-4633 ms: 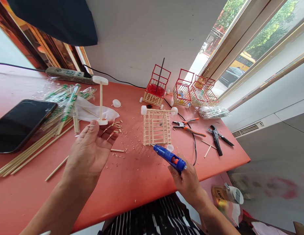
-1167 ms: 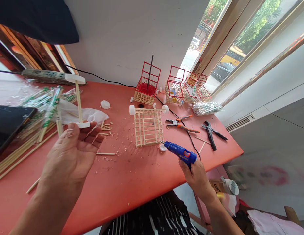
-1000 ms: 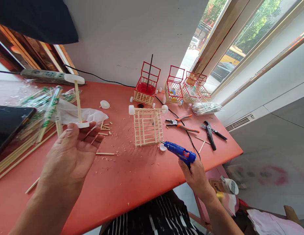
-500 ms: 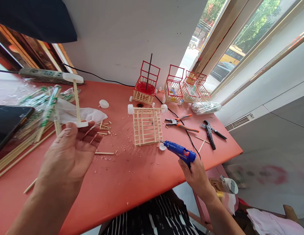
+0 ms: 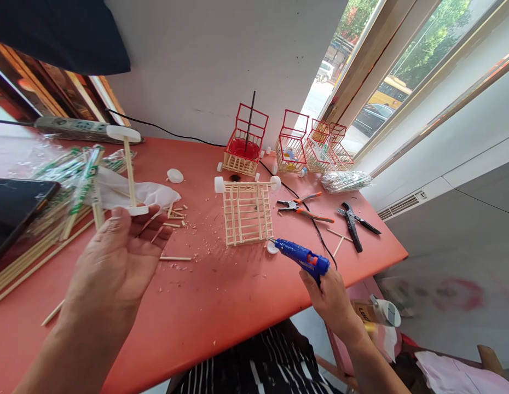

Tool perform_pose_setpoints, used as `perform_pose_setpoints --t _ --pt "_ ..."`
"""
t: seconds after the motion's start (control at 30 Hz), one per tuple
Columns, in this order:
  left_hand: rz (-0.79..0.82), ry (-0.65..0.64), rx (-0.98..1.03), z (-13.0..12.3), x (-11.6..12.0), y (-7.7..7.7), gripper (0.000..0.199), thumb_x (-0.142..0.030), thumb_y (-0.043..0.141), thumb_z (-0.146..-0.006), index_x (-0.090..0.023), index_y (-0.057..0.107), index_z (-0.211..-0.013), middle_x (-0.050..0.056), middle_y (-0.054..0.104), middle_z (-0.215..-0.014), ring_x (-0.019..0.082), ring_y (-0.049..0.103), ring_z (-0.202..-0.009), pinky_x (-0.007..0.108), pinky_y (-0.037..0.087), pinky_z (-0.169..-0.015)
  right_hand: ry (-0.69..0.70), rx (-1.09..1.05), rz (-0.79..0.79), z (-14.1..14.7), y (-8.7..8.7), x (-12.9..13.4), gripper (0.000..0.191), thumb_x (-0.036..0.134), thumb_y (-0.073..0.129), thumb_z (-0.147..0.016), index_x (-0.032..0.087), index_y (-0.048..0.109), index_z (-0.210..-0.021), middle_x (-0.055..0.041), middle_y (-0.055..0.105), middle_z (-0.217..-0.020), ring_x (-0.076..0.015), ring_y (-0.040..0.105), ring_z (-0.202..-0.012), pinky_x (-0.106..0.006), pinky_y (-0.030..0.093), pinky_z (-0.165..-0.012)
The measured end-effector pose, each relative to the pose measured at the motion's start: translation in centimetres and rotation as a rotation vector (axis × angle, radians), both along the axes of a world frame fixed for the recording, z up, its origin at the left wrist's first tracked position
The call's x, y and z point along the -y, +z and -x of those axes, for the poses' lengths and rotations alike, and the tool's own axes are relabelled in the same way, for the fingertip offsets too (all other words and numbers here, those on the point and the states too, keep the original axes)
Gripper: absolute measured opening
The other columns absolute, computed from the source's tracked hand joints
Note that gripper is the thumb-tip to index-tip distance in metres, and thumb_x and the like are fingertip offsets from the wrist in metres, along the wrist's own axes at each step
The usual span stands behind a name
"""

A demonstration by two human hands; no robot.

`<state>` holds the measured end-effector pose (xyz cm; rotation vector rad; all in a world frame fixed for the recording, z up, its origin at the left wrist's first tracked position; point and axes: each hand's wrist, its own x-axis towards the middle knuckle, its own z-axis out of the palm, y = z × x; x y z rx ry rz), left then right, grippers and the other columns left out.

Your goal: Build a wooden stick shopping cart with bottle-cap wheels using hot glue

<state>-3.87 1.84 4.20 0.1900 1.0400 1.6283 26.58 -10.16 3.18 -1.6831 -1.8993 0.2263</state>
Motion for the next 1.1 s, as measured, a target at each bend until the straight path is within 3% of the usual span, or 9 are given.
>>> perform_pose_setpoints --t 0.17,0.47,0.83,1.1 --pt "0.011 0.011 0.001 -0.2 0.1 0.4 0.031 -0.026 0.05 -0.103 -0.017 0.067 -0.079 0.001 0.07 -0.083 0.012 0.067 -0.077 0.025 0.058 -0.07 -0.006 -0.003 0.036 0.1 0.3 0.2 0.025 0.039 0.047 -0.103 0.022 0.061 -0.091 -0.005 0.068 -0.076 -0.0209 0.065 -0.066 -0.031 0.051 -0.06" --pt "-0.003 -0.007 -0.013 0.3 -0.1 -0.3 0.028 -0.031 0.056 -0.101 -0.017 0.069 -0.081 0.002 0.071 -0.086 0.013 0.067 -0.079 0.025 0.057 -0.072 -0.004 -0.002 -0.005 0.1 0.2 -0.2 0.024 0.038 0.047 -0.103 0.022 0.061 -0.092 -0.0048 0.069 -0.076 -0.0207 0.065 -0.065 -0.031 0.051 -0.059" --pt "0.029 0.018 0.005 0.0 -0.3 0.0 0.034 -0.029 0.048 -0.105 -0.016 0.068 -0.08 0.0 0.071 -0.081 0.011 0.067 -0.076 0.024 0.056 -0.067 -0.01 0.024 -0.016 0.0 0.1 -0.2 0.026 0.04 0.045 -0.104 0.021 0.061 -0.093 -0.0059 0.07 -0.079 -0.021 0.066 -0.068 -0.031 0.052 -0.061" --pt "-0.025 0.002 0.015 0.8 -0.6 -1.6 0.032 -0.033 0.052 -0.103 -0.016 0.067 -0.081 -0.001 0.072 -0.085 0.011 0.069 -0.079 0.025 0.057 -0.069 -0.004 0.03 -0.044 0.0 0.0 -0.2 0.026 0.038 0.045 -0.104 0.021 0.059 -0.091 -0.0044 0.069 -0.076 -0.0193 0.064 -0.064 -0.029 0.05 -0.058"
